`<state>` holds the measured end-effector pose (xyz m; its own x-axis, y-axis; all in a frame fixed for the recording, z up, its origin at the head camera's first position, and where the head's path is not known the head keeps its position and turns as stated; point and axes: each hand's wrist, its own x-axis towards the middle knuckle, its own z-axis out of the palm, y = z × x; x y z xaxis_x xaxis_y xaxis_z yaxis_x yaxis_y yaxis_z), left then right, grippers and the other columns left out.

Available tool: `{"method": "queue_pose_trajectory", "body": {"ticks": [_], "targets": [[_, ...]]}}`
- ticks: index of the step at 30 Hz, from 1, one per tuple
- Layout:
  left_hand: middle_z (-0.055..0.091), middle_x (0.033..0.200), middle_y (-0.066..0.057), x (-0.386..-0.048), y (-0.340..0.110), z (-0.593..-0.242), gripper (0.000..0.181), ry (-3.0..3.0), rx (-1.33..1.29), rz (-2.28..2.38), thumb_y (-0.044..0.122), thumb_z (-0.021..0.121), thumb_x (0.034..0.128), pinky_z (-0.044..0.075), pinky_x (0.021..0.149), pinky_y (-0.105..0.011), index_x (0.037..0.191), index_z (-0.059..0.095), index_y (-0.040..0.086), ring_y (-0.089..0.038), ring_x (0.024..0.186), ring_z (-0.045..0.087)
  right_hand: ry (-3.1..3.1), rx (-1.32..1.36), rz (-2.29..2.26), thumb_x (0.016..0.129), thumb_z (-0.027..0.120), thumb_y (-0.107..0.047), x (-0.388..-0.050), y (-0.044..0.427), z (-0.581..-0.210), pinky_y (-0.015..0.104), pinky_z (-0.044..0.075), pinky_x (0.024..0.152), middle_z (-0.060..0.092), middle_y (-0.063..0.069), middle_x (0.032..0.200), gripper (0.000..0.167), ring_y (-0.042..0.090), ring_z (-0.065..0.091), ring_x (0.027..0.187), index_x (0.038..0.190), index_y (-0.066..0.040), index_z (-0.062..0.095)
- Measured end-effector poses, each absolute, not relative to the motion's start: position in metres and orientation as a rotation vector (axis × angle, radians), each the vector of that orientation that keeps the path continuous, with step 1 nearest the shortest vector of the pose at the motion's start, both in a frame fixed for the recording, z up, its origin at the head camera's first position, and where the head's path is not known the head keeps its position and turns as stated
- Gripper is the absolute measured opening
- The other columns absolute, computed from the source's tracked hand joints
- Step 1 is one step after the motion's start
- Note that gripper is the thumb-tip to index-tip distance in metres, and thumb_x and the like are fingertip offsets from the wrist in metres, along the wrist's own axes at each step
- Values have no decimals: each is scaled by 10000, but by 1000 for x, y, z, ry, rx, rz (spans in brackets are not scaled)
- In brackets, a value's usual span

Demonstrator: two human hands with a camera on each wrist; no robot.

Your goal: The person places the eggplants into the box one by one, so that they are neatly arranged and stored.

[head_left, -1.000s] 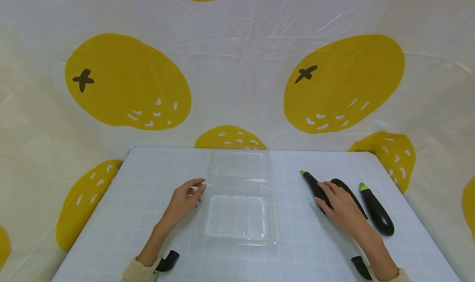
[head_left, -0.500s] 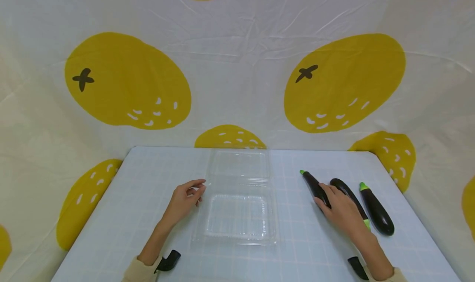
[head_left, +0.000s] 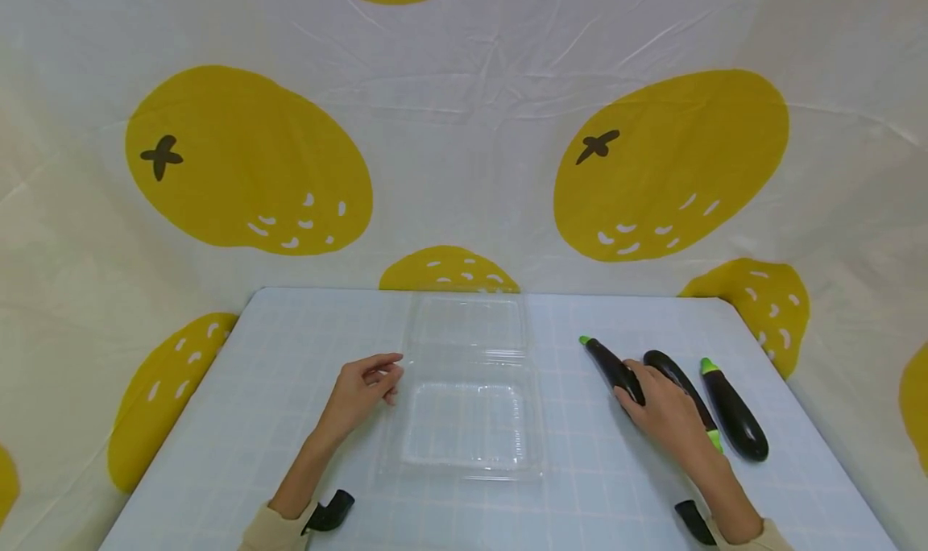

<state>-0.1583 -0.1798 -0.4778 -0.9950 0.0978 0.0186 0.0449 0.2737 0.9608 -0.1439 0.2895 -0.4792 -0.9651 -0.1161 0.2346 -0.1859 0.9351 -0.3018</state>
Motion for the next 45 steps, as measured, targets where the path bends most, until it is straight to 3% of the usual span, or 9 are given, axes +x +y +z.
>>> {"method": "queue_pose_trajectory", "body": {"ticks": [13,23,45], "targets": [[676,1024,-239,-163,-179,-480,381,2441,160,1867,82,709,979,592,669,-265,1300,629,-107,-227,706,688,-2831,270,458,911,763,-168,-142,287,-467,624,541,834,646,312,1229,488,483,652,1037,1311,68,611],[670,1032,-265,-162,-179,-479,370,2445,138,1855,71,701,982,583,668,-252,1302,631,-102,-191,674,673,-2802,318,439,903,783,-176,-140,277,-449,542,563,756,688,239,1130,466,336,642,859,1298,24,635],[672,1038,-271,-161,-181,-479,375,2427,137,1855,77,693,989,582,682,-242,1310,624,-104,-174,662,671,-2716,501,406,904,786,-193,-135,244,-420,528,590,756,707,201,1165,446,355,698,944,1287,-8,650]]}}
